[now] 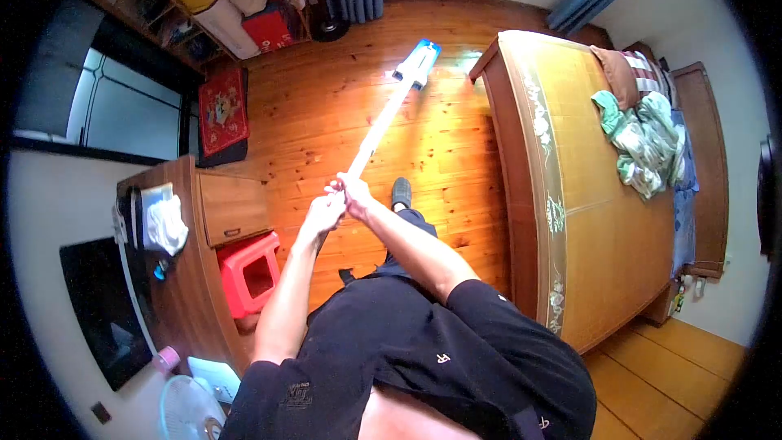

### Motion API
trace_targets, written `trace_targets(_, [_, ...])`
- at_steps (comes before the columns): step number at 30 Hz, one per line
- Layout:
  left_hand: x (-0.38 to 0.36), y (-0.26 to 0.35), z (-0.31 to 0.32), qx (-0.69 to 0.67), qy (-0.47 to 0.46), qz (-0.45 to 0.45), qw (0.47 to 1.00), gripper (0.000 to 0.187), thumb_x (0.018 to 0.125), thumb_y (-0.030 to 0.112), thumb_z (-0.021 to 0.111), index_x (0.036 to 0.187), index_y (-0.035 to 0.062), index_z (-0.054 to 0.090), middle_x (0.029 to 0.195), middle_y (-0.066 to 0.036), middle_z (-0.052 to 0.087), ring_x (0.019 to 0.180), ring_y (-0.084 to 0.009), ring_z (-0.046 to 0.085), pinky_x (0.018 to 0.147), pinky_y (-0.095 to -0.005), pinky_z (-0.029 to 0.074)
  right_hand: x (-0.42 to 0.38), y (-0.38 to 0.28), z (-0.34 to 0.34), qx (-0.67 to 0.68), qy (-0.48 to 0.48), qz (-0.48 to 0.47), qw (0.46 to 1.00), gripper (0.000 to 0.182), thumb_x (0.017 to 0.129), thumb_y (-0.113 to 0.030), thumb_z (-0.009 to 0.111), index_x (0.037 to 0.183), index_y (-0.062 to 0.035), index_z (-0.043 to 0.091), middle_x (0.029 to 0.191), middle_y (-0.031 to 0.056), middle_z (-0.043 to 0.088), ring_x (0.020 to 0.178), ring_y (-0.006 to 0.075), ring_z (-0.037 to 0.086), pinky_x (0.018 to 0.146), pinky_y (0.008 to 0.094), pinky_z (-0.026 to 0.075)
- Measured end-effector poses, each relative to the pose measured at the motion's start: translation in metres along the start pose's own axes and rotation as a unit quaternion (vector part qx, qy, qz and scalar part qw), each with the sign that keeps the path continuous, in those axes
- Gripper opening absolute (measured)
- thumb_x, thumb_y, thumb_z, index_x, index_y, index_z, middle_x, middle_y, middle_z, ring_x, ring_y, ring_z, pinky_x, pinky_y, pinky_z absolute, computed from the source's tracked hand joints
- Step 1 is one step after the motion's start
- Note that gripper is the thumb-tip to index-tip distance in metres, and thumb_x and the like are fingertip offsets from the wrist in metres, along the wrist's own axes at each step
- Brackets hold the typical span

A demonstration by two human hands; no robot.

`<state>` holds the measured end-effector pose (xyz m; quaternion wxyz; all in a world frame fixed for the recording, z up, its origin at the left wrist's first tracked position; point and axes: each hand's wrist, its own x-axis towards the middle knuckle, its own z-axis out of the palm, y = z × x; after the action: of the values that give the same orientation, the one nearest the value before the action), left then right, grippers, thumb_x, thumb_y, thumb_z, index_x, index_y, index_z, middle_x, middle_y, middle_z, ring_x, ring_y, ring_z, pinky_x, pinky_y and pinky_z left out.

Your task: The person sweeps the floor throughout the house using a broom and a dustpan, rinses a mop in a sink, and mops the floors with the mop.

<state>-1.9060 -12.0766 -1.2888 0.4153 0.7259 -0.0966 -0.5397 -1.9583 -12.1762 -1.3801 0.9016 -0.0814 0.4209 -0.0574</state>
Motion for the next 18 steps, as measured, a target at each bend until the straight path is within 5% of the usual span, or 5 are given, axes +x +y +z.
trace_targets(2, [0.051, 0.040, 0.009, -0.032, 0.003, -0.011, 0.999, 0.020, 0.088, 0.025, 0.057, 0.079, 0.0076, 0.059, 0.064, 0.003, 0.051, 0.053, -0.0056, 0.048, 0.047, -0.0220, 0.040, 0.036, -0.058, 0.013, -0.015, 0.028, 0.009, 0.999, 0.013, 0.092, -0.015, 0.056, 0.090, -0.0038, 0.049, 0.074, 0.0094, 0.056, 0.076, 0.0278, 0.064, 0.064, 0.0444, 0.056])
trace_targets(3, [0.070, 0.055, 0.007, 0.216, 0.038, 0.151, 0.964, 0.020, 0.086, 0.023, 0.057, 0.094, 0.0040, 0.055, 0.071, -0.008, 0.056, 0.058, -0.0182, 0.056, 0.054, -0.0320, 0.047, 0.051, -0.081, 0.022, -0.029, 0.044, 0.001, 0.999, 0.011, 0.090, -0.012, 0.056, 0.089, -0.0037, 0.048, 0.073, 0.0091, 0.054, 0.070, 0.0263, 0.062, 0.060, 0.0428, 0.056])
trace_targets(4, [0.082, 0.075, 0.006, 0.444, 0.066, 0.300, 0.842, 0.032, 0.084, 0.020, 0.058, 0.108, 0.0004, 0.051, 0.079, -0.018, 0.062, 0.063, -0.0309, 0.063, 0.060, -0.0420, 0.054, 0.071, -0.100, 0.026, -0.043, 0.062, -0.006, 0.997, 0.010, 0.089, -0.010, 0.056, 0.088, -0.0036, 0.048, 0.071, 0.0088, 0.053, 0.063, 0.0248, 0.060, 0.057, 0.0413, 0.055])
trace_targets(9, [0.034, 0.111, -0.027, 0.576, 0.070, 0.058, 0.812, 0.031, 0.085, 0.016, 0.056, 0.111, 0.0031, 0.048, 0.076, -0.021, 0.062, 0.070, -0.0345, 0.066, 0.063, -0.0483, 0.053, 0.171, -0.158, 0.009, -0.028, 0.122, -0.030, 0.992, 0.016, 0.087, -0.012, 0.057, 0.081, -0.0039, 0.044, 0.062, 0.0071, 0.045, 0.047, 0.0205, 0.050, 0.044, 0.0390, 0.050])
trace_targets(18, [-0.061, 0.196, -0.036, 0.541, -0.040, -0.090, 0.835, 0.026, 0.086, 0.022, 0.058, 0.105, 0.0066, 0.050, 0.077, -0.024, 0.064, 0.074, -0.0420, 0.063, 0.065, -0.0521, 0.049, 0.157, -0.152, -0.047, -0.049, 0.107, 0.115, 0.986, 0.018, 0.092, -0.016, 0.054, 0.084, -0.0029, 0.045, 0.062, 0.0087, 0.050, 0.051, 0.0257, 0.057, 0.046, 0.0415, 0.052])
